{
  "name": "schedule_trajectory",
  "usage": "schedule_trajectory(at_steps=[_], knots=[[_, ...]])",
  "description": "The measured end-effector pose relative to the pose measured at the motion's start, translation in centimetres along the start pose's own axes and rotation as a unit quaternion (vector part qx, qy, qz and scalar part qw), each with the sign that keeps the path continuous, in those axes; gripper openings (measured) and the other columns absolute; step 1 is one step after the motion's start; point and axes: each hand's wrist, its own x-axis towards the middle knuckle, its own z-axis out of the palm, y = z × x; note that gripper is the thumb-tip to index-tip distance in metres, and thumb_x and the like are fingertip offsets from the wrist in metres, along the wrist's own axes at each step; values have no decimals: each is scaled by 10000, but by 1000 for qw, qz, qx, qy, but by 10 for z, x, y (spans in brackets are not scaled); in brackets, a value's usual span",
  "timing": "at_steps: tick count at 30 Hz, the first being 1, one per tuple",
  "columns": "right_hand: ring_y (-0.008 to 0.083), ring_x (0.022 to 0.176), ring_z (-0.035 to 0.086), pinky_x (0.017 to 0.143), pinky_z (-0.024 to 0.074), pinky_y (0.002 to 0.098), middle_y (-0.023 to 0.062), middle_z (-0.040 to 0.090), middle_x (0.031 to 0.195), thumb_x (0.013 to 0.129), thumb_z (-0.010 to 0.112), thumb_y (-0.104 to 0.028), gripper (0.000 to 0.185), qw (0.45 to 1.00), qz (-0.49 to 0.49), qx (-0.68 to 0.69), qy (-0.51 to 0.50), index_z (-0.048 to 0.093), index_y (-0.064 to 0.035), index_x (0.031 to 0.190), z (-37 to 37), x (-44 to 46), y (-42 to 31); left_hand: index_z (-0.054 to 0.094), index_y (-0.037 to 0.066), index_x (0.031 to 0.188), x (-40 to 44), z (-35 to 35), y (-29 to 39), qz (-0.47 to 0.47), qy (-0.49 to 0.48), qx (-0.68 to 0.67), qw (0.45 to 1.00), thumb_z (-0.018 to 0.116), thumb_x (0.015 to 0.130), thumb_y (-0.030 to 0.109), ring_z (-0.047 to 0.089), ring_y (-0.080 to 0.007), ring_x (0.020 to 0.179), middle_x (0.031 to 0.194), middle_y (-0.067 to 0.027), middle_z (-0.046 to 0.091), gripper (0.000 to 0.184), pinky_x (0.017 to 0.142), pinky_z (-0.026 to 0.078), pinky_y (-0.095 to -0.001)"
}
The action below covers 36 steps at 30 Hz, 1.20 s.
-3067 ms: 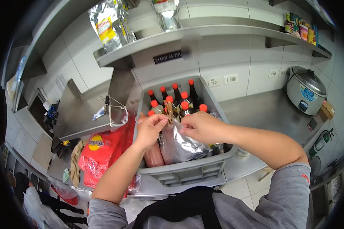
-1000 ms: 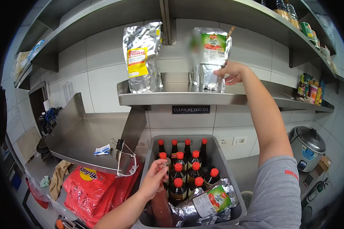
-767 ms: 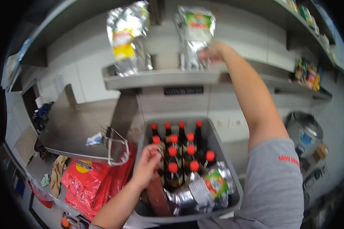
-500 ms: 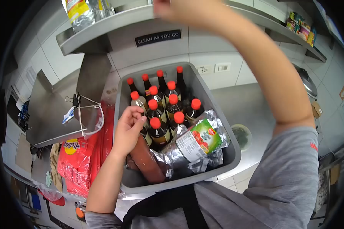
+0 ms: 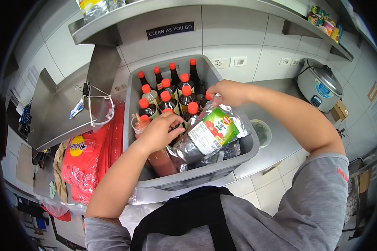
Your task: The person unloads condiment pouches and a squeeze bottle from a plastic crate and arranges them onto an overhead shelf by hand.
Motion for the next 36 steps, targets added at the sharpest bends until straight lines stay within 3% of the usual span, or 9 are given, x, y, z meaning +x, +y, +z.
schedule_trajectory(at_steps=[3,7,9,18,22,24,26,33,36], knots=[[354,747,613,664,468,432,127,632,792,816,646,-135,153,987,-98,-51,113,553,-29,876,-22,-17,-77,501,-6,1261,14,-3,20,41,90,-90,991,764,768,299,567,-245,1099,1158,-173,585,637,911,457,-341],[339,713,610,625,483,387,140,628,800,776,684,-139,213,944,-164,-196,208,561,-52,928,-44,-24,-131,622,-21,1102,32,-18,46,39,-22,-350,936,704,843,232,610,-122,908,944,-87,678,371,822,473,-276],[251,662,609,637,495,324,95,638,822,781,711,-158,249,962,-71,-36,260,563,-63,958,-65,-35,-141,667,-23,986,27,-31,65,54,92,-320,942,659,884,156,581,-60,770,785,-19,682,206,719,477,-238],[130,614,555,570,456,290,32,613,652,833,708,-244,276,928,3,52,370,594,-8,748,-117,-83,-120,680,4,865,50,-94,115,127,195,-453,860,636,914,176,557,-40,711,795,-13,672,183,635,455,-218],[92,645,569,571,465,248,24,638,716,897,651,-303,288,895,-45,290,335,621,-32,802,-147,-84,-94,656,-6,946,68,-104,152,159,212,-497,826,626,920,199,599,-81,746,878,-55,675,208,664,489,-247],[134,841,625,743,515,290,75,663,927,924,594,-370,370,705,-199,599,324,617,-12,1012,-139,-75,-76,646,-11,972,81,-104,166,148,236,-491,826,631,916,193,617,-101,767,896,-64,672,212,686,506,-259],[198,1086,574,962,442,366,118,614,1129,955,530,-366,494,651,-263,666,252,477,-14,1297,-126,-76,-52,647,-9,962,94,-102,178,128,262,-510,810,630,915,185,618,-103,768,888,-62,671,200,693,508,-263],[89,881,582,772,481,246,47,621,947,952,572,-265,231,673,-291,470,491,494,-49,973,-153,-49,2,641,-17,912,143,-90,213,123,387,-360,840,624,917,170,553,-74,704,827,-31,644,187,629,453,-259],[64,799,570,716,484,241,37,613,876,960,560,-275,246,601,-319,440,586,509,-35,937,-179,-37,2,632,-19,860,175,-99,242,183,421,-371,807,636,908,168,546,-82,706,802,-31,636,193,648,451,-272]])
